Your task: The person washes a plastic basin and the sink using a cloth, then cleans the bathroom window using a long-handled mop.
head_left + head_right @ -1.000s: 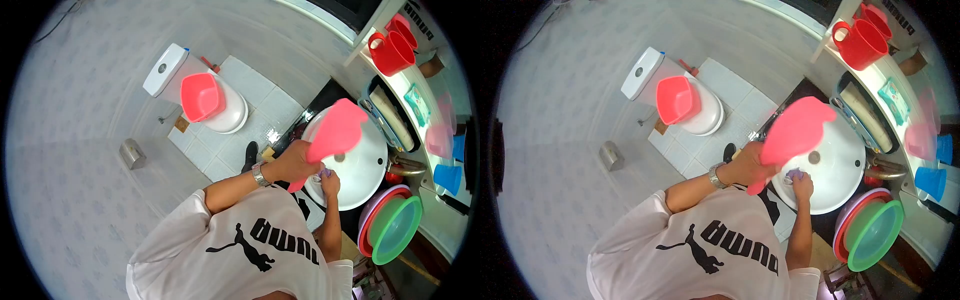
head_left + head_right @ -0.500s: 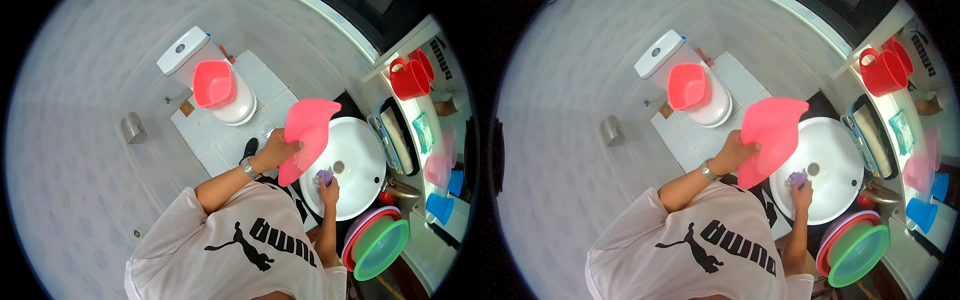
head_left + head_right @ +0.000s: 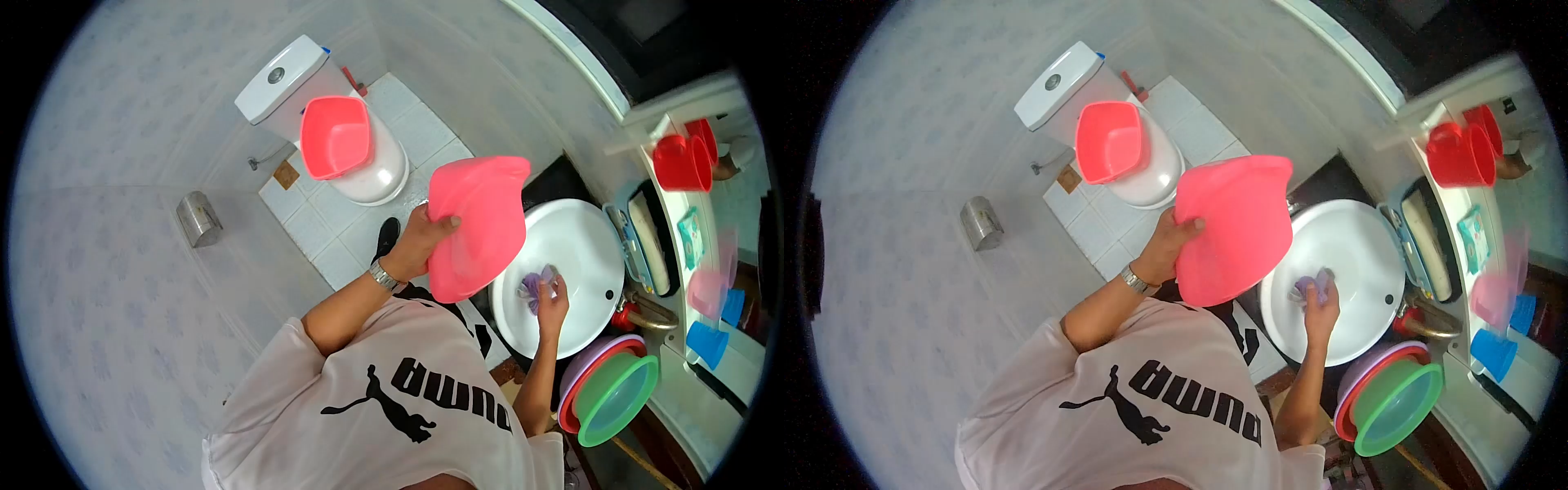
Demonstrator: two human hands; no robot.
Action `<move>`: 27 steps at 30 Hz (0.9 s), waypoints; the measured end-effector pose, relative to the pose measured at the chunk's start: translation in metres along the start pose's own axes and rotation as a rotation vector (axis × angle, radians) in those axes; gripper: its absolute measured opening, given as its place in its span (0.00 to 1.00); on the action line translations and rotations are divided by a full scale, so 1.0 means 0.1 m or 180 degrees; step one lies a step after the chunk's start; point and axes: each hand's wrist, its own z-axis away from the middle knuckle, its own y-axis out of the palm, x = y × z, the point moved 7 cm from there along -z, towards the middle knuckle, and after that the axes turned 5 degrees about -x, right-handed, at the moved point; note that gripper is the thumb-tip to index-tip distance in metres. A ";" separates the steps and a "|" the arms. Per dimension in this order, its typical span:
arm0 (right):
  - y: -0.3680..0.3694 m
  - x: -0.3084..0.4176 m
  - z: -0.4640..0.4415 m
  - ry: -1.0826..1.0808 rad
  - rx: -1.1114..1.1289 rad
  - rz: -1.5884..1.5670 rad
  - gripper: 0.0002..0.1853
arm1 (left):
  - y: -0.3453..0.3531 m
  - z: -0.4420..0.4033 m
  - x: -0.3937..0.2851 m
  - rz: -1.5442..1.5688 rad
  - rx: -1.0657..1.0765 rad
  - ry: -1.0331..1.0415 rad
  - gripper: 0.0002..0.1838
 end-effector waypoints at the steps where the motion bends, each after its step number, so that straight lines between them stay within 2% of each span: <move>1: 0.04 0.02 0.01 0.0197 -0.0207 -0.0546 0.30 | -0.04 -0.05 -0.07 0.0027 0.0051 -0.0028 0.21; 2: 0.17 0.10 0.00 -0.0001 -0.0229 -0.0957 0.32 | -0.09 -0.09 -0.12 0.0055 0.0091 -0.0053 0.23; 3: 0.28 0.32 0.06 0.0010 -0.0188 -0.0933 0.32 | -0.18 -0.12 -0.14 0.0076 0.0047 -0.0051 0.23; 5: 0.61 0.78 0.25 0.0991 0.0030 -0.1835 0.33 | -0.32 -0.23 -0.13 -0.0367 0.0114 0.0059 0.21; 6: 0.79 0.90 0.35 0.1253 0.0241 -0.2013 0.35 | -0.37 -0.25 -0.18 -0.0349 0.0100 0.0081 0.21; 7: 1.02 0.95 0.44 0.1569 0.0533 -0.2409 0.35 | -0.39 -0.26 -0.24 -0.1024 0.0167 0.0288 0.20; 8: 1.26 1.00 0.52 0.1791 0.0880 -0.2823 0.37 | -0.41 -0.27 -0.30 -0.1697 0.0229 0.0488 0.19; 9: 1.49 1.11 0.61 0.1991 0.1320 -0.3349 0.37 | -0.43 -0.28 -0.34 -0.1679 0.0199 0.0492 0.19; 11: 1.76 1.58 0.71 0.2055 0.1628 -0.4495 0.35 | -0.37 -0.31 -0.44 -0.1547 0.0399 0.0839 0.18; 12: 1.86 1.70 0.71 0.2072 0.1637 -0.4470 0.35 | -0.38 -0.32 -0.47 -0.1530 0.0376 0.0837 0.18; 14: 1.93 1.84 0.60 0.2013 0.1105 -0.5139 0.31 | -0.35 -0.33 -0.55 -0.1397 0.0515 0.0944 0.19; 15: 1.97 1.84 0.57 0.2027 0.1126 -0.5110 0.31 | -0.36 -0.34 -0.57 -0.1380 0.0486 0.0953 0.19; 17: 1.98 1.75 0.40 0.1898 0.0826 -0.4930 0.25 | -0.42 -0.39 -0.63 -0.1604 0.0362 0.1040 0.22; 18: 1.95 1.85 0.31 0.1837 0.0803 -0.5257 0.22 | -0.51 -0.42 -0.65 -0.1593 0.0329 0.1041 0.22; 19: 1.96 1.81 0.24 0.1847 0.0814 -0.5243 0.22 | -0.60 -0.47 -0.64 -0.1849 0.0477 0.1162 0.24; 21: 1.83 1.65 0.04 0.1554 0.0385 -0.4862 0.22 | -0.85 -0.56 -0.64 -0.2081 0.0619 0.1278 0.27; 23: 1.69 1.54 -0.03 0.1533 0.0336 -0.4858 0.24 | -1.60 -0.62 -0.51 -0.3498 -0.0094 -0.0100 0.33; 24: 1.57 1.47 -0.07 0.1265 0.0270 -0.4526 0.24 | -2.10 -0.67 -0.44 -0.3636 -0.0529 -0.0426 0.31; 25: 1.48 1.43 -0.07 0.1008 0.0195 -0.4191 0.25 | -2.73 -0.71 -0.39 -0.3672 -0.1276 -0.0663 0.30; 27: 1.34 1.47 0.05 0.1007 0.0213 -0.4034 0.26 | -3.94 -0.66 -0.39 -0.3645 -0.2758 -0.0909 0.27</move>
